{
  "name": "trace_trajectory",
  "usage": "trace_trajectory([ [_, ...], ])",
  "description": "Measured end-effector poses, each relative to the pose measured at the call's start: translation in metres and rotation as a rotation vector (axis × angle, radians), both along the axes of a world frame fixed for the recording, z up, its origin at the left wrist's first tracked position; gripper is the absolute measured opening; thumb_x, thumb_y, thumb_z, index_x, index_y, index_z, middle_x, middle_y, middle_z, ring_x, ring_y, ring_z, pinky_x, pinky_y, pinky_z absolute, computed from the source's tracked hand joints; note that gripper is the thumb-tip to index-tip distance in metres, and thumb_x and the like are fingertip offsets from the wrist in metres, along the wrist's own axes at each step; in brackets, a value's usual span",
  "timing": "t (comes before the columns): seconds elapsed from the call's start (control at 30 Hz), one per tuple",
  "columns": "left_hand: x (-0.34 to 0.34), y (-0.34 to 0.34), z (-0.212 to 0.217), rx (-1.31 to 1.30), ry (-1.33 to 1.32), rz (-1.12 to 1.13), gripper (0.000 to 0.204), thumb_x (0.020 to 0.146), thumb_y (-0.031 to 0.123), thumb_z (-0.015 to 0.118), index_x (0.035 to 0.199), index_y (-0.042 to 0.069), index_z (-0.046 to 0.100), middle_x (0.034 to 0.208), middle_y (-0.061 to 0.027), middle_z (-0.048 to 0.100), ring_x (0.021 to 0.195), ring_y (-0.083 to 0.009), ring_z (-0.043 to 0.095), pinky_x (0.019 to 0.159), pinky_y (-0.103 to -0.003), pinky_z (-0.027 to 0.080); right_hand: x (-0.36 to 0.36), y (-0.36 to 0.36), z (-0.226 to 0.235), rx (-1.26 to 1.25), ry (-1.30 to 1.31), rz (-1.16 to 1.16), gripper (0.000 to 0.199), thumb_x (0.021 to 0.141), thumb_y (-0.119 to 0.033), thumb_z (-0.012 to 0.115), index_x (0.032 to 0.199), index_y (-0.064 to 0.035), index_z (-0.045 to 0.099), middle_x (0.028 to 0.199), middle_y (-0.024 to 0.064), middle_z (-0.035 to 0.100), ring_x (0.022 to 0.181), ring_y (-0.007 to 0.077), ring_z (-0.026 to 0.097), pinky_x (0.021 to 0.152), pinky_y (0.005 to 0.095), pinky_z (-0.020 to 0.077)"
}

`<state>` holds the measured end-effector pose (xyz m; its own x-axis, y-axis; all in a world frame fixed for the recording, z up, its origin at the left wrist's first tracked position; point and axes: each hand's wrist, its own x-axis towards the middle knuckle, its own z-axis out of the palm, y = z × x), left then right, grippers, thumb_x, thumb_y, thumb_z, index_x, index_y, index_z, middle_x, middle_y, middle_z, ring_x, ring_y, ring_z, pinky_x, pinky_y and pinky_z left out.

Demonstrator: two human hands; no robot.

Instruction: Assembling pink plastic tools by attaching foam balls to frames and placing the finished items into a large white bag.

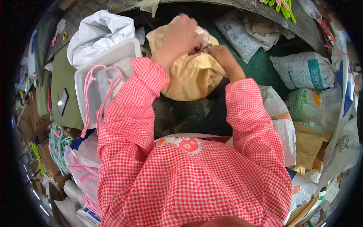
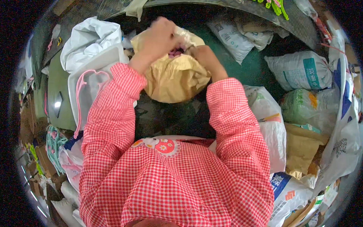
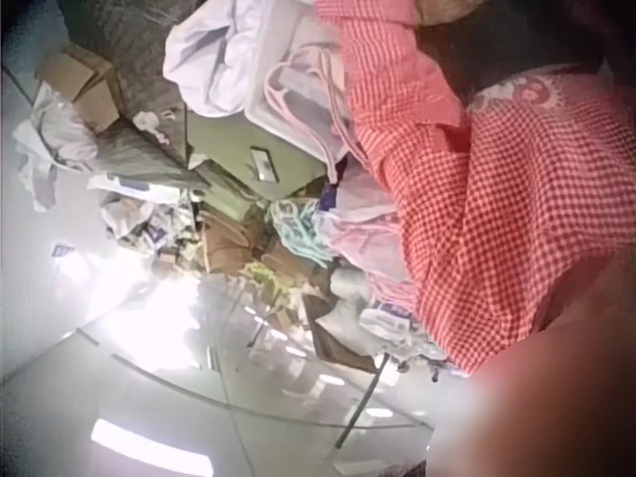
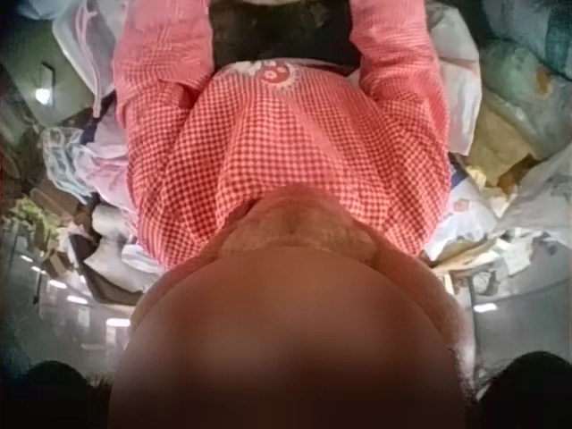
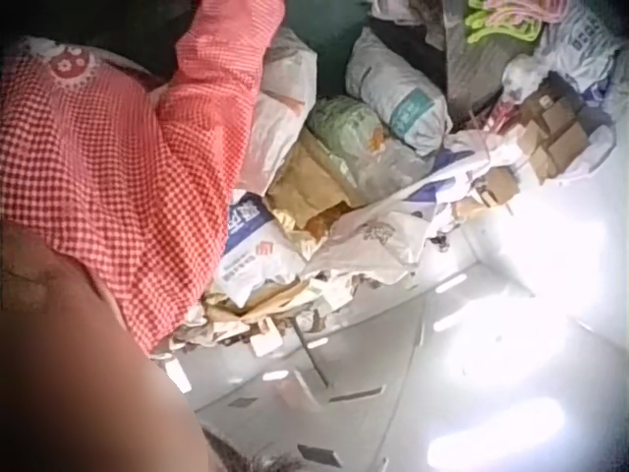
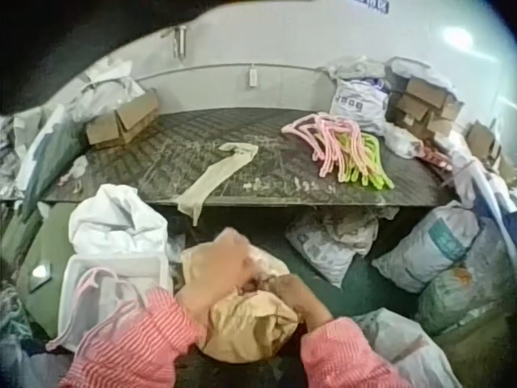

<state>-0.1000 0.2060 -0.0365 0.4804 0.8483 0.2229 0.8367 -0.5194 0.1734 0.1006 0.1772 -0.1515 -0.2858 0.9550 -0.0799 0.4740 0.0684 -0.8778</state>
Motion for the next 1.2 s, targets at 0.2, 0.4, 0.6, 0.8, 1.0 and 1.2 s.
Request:
trace_trajectory([
  [0.2, 0.004, -0.105, 0.007, -0.450, 0.130, -0.124, 0.043, 0.090, 0.046, 0.058, 0.114, 0.010, 0.061, 0.082, -0.0118, 0.067, 0.079, -0.0350, 0.066, 0.066, -0.043, 0.051, 0.013, 0.005, -0.021, -0.505, 0.935, -0.309, 0.037, 0.095, -0.025, 0.059, 0.100, 0.0112, 0.064, 0.093, 0.0122, 0.068, 0.076, 0.0217, 0.065, 0.065, 0.0364, 0.0522],
  [0.4, -0.009, -0.213, -0.009, -0.062, 0.114, -0.126, 0.042, 0.082, 0.015, 0.059, 0.124, 0.013, 0.058, 0.083, -0.0037, 0.061, 0.076, -0.0206, 0.064, 0.066, -0.034, 0.052, 0.109, 0.047, -0.135, -0.348, 0.630, -0.471, 0.038, 0.087, -0.019, 0.064, 0.118, 0.0015, 0.059, 0.101, 0.0168, 0.067, 0.090, 0.0268, 0.067, 0.076, 0.0384, 0.0548],
  [0.6, -0.053, -0.261, -0.070, -0.158, -0.100, 0.141, 0.053, 0.086, 0.021, 0.062, 0.136, 0.011, 0.048, 0.093, -0.0087, 0.062, 0.086, -0.0266, 0.062, 0.075, -0.039, 0.052, 0.083, 0.039, -0.138, -0.320, 0.364, -0.564, 0.056, 0.069, -0.018, 0.080, 0.120, -0.0037, 0.061, 0.111, 0.0184, 0.066, 0.102, 0.0320, 0.064, 0.087, 0.0327, 0.0493],
  [0.8, -0.046, -0.252, -0.099, -0.239, -0.693, 0.408, 0.059, 0.089, 0.019, 0.062, 0.139, 0.002, 0.036, 0.122, -0.0259, 0.049, 0.113, -0.0442, 0.048, 0.097, -0.047, 0.040, 0.013, -0.001, 0.001, 0.006, 0.078, -0.946, 0.027, 0.078, -0.019, 0.069, 0.100, -0.0064, 0.063, 0.102, 0.0136, 0.065, 0.090, 0.0340, 0.062, 0.083, 0.0385, 0.0502],
  [1.0, -0.028, -0.250, -0.094, -0.206, -0.808, 0.472, 0.066, 0.090, 0.016, 0.060, 0.143, -0.004, 0.026, 0.134, -0.0297, 0.036, 0.124, -0.0460, 0.036, 0.106, -0.048, 0.031, -0.078, -0.035, 0.069, 0.977, -0.868, -0.408, 0.026, 0.075, -0.021, 0.064, 0.098, -0.0097, 0.068, 0.106, 0.0061, 0.061, 0.106, 0.0265, 0.055, 0.090, 0.0467, 0.0410],
  [1.2, -0.034, -0.235, -0.083, -0.196, -0.884, 0.552, 0.075, 0.087, 0.014, 0.062, 0.147, -0.004, 0.021, 0.138, -0.0292, 0.032, 0.127, -0.0447, 0.032, 0.108, -0.048, 0.026, -0.128, -0.002, 0.032, 1.017, -0.937, -0.240, 0.030, 0.085, -0.019, 0.054, 0.112, -0.0095, 0.063, 0.115, 0.0053, 0.057, 0.110, 0.0254, 0.052, 0.097, 0.0469, 0.0367],
])
